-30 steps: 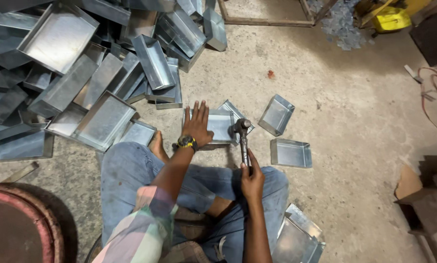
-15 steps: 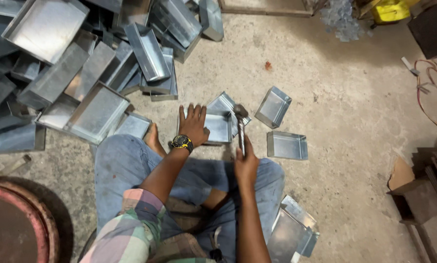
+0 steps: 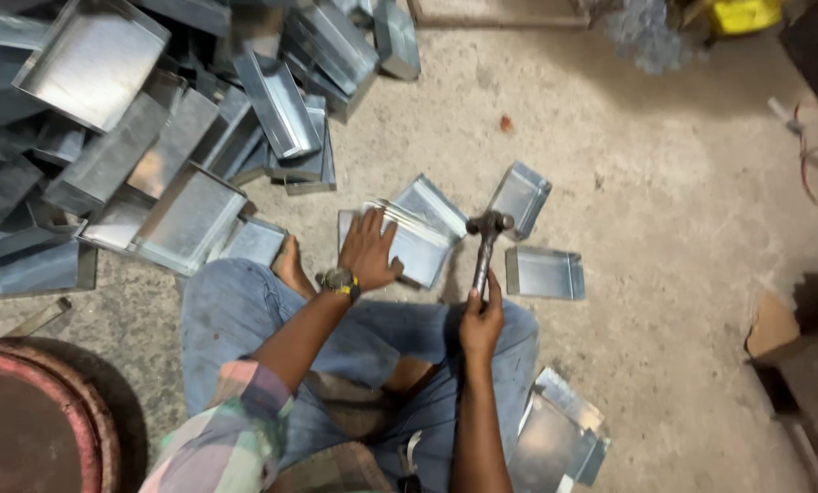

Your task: The person hammers the edges and seams of small metal boxes by hand using a hammer while sitting on the floor, handling one box at a time and placing them in a pile.

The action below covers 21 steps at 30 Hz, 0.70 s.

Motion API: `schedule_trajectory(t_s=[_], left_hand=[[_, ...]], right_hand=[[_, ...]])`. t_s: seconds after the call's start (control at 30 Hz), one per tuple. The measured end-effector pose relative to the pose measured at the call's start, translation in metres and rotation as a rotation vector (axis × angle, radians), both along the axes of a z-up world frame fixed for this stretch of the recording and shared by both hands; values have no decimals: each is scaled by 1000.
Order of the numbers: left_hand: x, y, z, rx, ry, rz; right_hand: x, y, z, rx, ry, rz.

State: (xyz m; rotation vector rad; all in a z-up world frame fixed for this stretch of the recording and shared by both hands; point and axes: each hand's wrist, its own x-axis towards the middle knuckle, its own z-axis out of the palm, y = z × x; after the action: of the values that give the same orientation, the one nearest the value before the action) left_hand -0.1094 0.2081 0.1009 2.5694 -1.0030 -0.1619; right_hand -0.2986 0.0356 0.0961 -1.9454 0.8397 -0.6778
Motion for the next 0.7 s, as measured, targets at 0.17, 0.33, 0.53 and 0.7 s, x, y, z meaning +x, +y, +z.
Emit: schedule_trajectory(t_s=[0.17, 0.33, 0.53, 0.7], left_hand=[[37, -35, -4, -1, -56, 217], [53, -40, -15, -29, -76, 228], [53, -41, -20, -73, -102, 223], [58, -43, -25, -12, -84, 217]], right_hand=[[-9, 27, 48, 253, -269, 129], [-14, 37, 68, 151, -426, 178], [7, 31, 32, -98, 63, 105], [3, 20, 15, -109, 134, -29]])
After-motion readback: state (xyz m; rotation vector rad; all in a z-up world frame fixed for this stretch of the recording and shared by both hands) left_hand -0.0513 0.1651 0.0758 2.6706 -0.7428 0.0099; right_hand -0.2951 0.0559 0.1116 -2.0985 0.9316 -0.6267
